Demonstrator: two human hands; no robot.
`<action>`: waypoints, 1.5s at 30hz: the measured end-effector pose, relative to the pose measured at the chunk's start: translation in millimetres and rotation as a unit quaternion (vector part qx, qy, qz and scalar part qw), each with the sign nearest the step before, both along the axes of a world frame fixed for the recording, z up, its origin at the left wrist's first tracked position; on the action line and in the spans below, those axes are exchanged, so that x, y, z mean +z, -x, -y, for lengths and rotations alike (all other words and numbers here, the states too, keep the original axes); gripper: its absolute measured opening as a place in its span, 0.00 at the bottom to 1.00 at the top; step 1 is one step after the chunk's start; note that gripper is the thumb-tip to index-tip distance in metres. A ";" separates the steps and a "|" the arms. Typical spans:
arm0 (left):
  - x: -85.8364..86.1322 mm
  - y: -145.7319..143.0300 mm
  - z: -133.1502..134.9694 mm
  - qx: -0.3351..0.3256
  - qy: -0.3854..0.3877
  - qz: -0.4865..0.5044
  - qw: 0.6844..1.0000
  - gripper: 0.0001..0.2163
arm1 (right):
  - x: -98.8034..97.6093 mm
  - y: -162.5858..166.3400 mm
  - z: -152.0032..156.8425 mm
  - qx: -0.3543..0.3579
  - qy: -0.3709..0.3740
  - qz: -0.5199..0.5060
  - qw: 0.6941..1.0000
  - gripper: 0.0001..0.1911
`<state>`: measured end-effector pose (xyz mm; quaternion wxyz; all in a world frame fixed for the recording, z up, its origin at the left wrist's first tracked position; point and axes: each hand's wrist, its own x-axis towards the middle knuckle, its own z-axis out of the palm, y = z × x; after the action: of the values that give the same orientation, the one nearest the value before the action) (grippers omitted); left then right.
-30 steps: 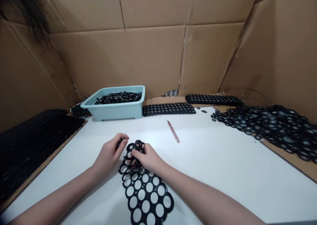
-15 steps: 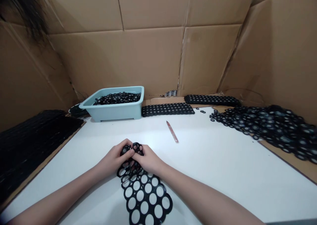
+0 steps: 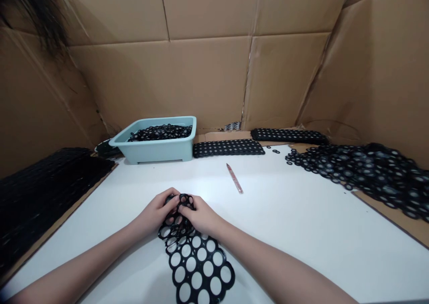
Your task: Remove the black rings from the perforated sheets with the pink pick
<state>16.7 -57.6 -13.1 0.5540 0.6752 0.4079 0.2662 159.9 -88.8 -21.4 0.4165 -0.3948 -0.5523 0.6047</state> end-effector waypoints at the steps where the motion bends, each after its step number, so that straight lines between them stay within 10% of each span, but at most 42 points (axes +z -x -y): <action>1: -0.6 -1.3 -0.1 0.006 0.009 0.007 1.000 0.12 | 0.1 0.2 0.0 -0.001 0.002 -0.002 1.000 0.08; 22: 13.8 4.5 4.3 -0.037 -0.146 -0.121 0.981 0.12 | 2.3 -1.5 1.6 -0.022 0.011 -0.010 1.000 0.13; 45: -5.6 0.3 -7.6 0.042 0.062 0.039 0.996 0.14 | -4.6 0.3 -0.9 -0.017 0.027 -0.056 0.998 0.08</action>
<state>16.4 -50.0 -18.7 0.5987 0.6112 0.4292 0.2896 159.6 -87.9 -26.0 0.4466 -0.3805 -0.5047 0.6333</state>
